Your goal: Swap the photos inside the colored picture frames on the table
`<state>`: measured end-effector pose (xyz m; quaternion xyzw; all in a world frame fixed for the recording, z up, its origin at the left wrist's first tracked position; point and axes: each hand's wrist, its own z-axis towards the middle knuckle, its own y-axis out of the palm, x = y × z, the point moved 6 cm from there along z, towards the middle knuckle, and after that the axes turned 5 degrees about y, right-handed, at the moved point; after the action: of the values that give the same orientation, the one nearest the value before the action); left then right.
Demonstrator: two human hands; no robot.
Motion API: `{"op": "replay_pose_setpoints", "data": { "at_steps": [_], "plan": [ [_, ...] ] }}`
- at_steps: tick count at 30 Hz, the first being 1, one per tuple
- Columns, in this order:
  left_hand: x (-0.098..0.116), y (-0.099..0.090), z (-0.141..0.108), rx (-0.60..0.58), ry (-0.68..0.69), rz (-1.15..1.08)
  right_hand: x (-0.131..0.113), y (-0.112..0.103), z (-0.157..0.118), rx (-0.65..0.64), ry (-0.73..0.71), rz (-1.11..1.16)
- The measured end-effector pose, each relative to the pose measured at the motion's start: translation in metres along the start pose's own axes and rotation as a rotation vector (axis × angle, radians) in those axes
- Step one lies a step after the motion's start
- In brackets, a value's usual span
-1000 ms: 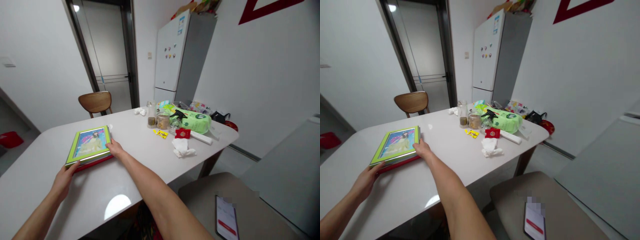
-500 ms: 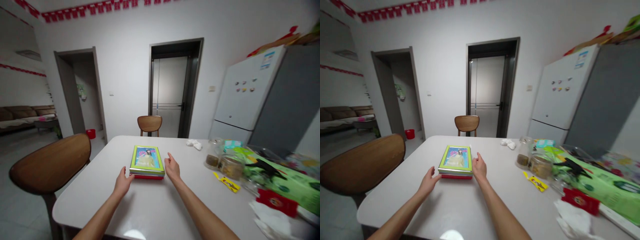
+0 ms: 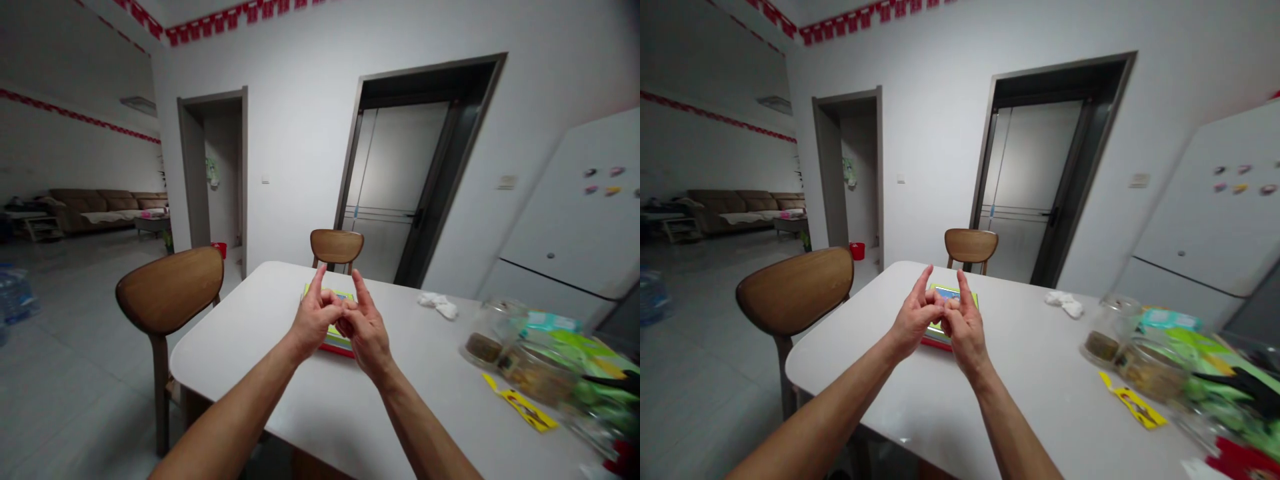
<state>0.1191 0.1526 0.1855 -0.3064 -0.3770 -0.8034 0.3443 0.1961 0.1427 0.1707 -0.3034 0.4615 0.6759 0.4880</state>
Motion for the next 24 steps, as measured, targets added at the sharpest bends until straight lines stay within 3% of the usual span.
{"op": "replay_pose_setpoints", "data": {
  "at_steps": [6,10,14,16,21,24],
  "plan": [
    [-0.016,-0.017,0.004,0.122,-0.179,0.015,0.012,-0.016,0.007,0.139,0.113,0.074],
    [-0.025,-0.012,0.007,0.055,-0.359,0.031,0.012,-0.014,0.013,0.183,0.284,0.106],
    [-0.031,-0.009,0.005,0.054,-0.459,0.046,0.011,-0.006,0.014,0.135,0.325,0.017],
    [-0.036,-0.013,0.003,0.077,-0.495,0.055,0.017,-0.010,0.016,0.135,0.313,-0.127],
    [-0.065,-0.045,-0.011,0.241,-0.562,0.080,0.042,-0.039,0.026,0.184,0.118,-1.058],
    [-0.093,-0.069,-0.031,0.361,-0.628,0.069,0.063,-0.054,0.025,0.151,0.056,-1.227]
  ]
}}
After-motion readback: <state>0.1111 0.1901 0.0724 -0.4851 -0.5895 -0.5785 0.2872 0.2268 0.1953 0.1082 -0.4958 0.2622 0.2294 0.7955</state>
